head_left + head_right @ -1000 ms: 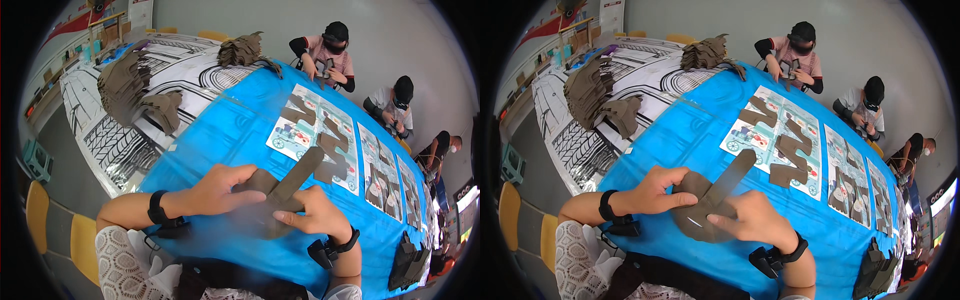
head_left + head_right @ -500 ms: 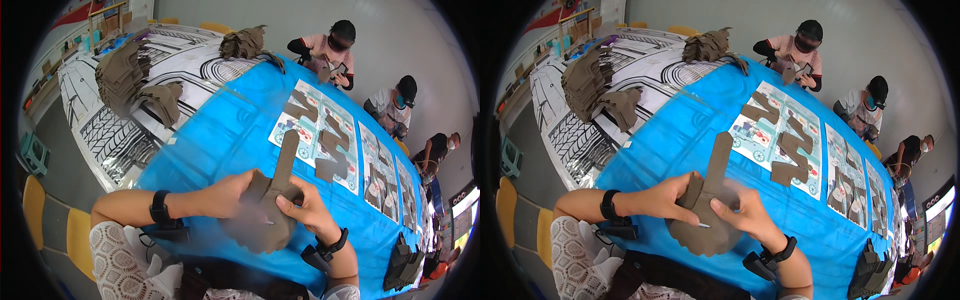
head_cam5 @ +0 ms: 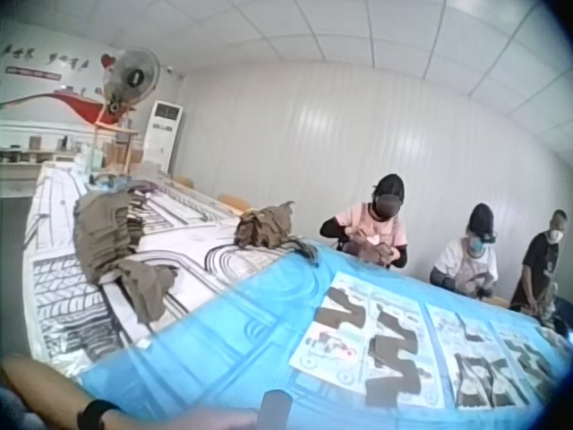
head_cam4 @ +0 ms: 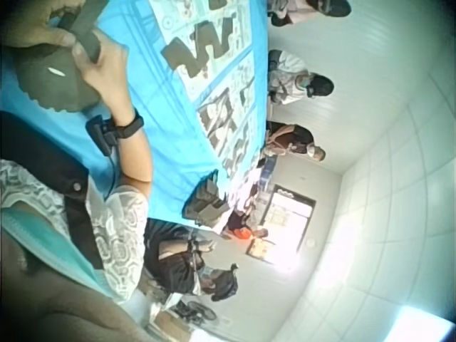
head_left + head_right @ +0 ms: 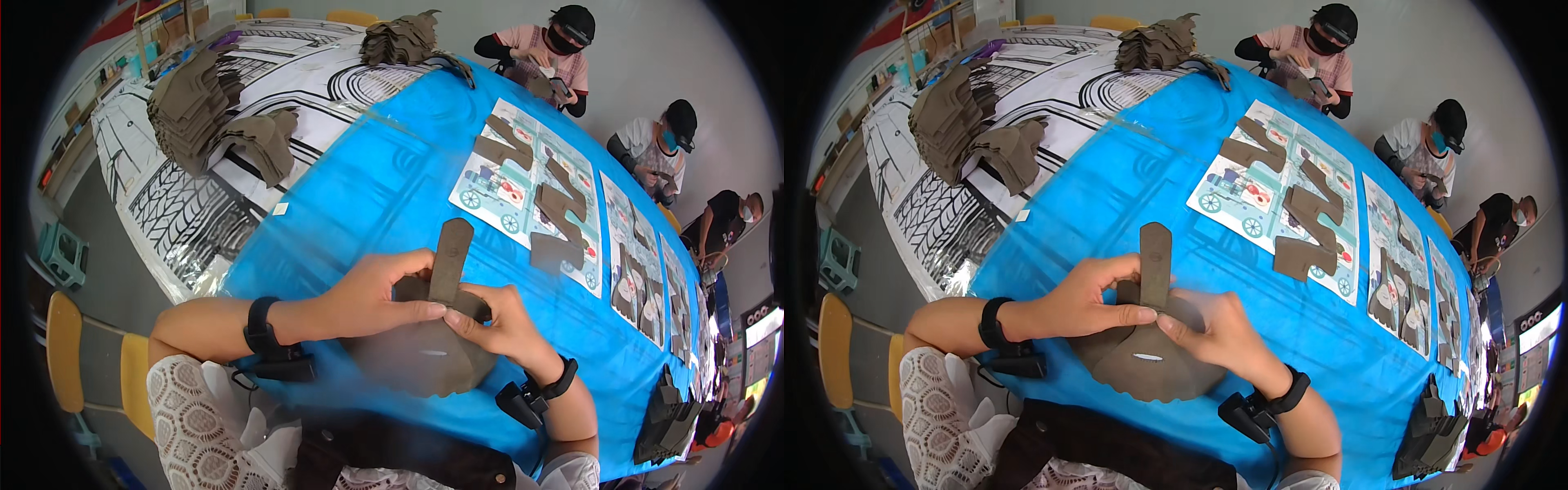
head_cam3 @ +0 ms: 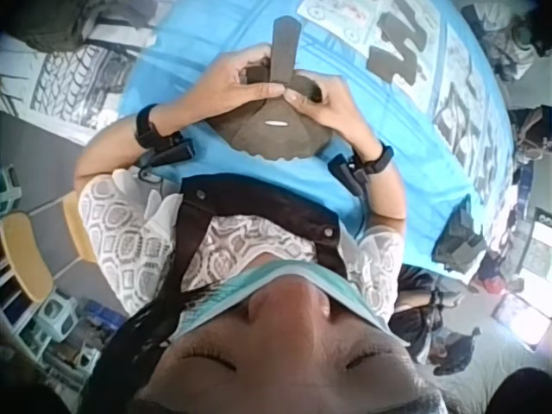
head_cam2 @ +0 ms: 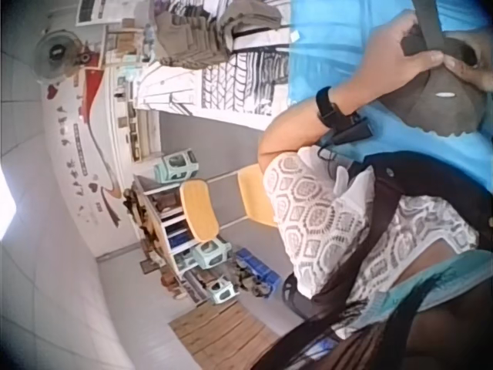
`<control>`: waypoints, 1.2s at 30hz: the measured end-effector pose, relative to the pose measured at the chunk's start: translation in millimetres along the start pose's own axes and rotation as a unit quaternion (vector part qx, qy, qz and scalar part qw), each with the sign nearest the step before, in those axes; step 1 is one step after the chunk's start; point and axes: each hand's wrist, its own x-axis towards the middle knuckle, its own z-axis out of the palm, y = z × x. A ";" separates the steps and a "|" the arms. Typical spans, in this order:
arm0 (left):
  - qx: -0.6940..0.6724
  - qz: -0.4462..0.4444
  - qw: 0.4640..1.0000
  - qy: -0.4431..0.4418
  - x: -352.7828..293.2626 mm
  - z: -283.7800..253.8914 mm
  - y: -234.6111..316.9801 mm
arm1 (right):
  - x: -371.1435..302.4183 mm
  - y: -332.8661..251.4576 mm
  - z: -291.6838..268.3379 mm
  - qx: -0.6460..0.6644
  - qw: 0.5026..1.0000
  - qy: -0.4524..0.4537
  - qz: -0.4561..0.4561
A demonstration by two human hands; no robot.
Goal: Assembling and inspecting shoe upper components at a manufacturing table.
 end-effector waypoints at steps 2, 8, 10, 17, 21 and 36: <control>0.000 -0.009 1.000 0.018 -0.7 -0.7 0.5 | 1.2 2.8 1.3 0.005 1.000 0.008 -0.006; 0.134 0.215 0.967 0.024 -3.3 -4.3 -5.8 | -1.0 -1.2 1.4 -0.027 0.998 0.033 -0.035; 0.055 0.216 0.975 0.002 -4.2 -5.8 5.9 | -2.6 -3.0 2.3 -0.056 0.995 0.052 -0.063; -0.023 0.257 0.965 -0.042 -6.6 -11.0 2.9 | -7.7 -7.5 7.6 -0.220 0.941 0.125 -0.224; 0.084 0.205 0.973 0.061 -13.0 0.6 22.7 | -10.3 -14.4 8.4 -0.286 0.912 0.148 -0.255; 0.054 0.251 0.965 0.057 -14.6 3.8 15.6 | -11.7 -12.4 13.6 -0.317 0.877 0.167 -0.320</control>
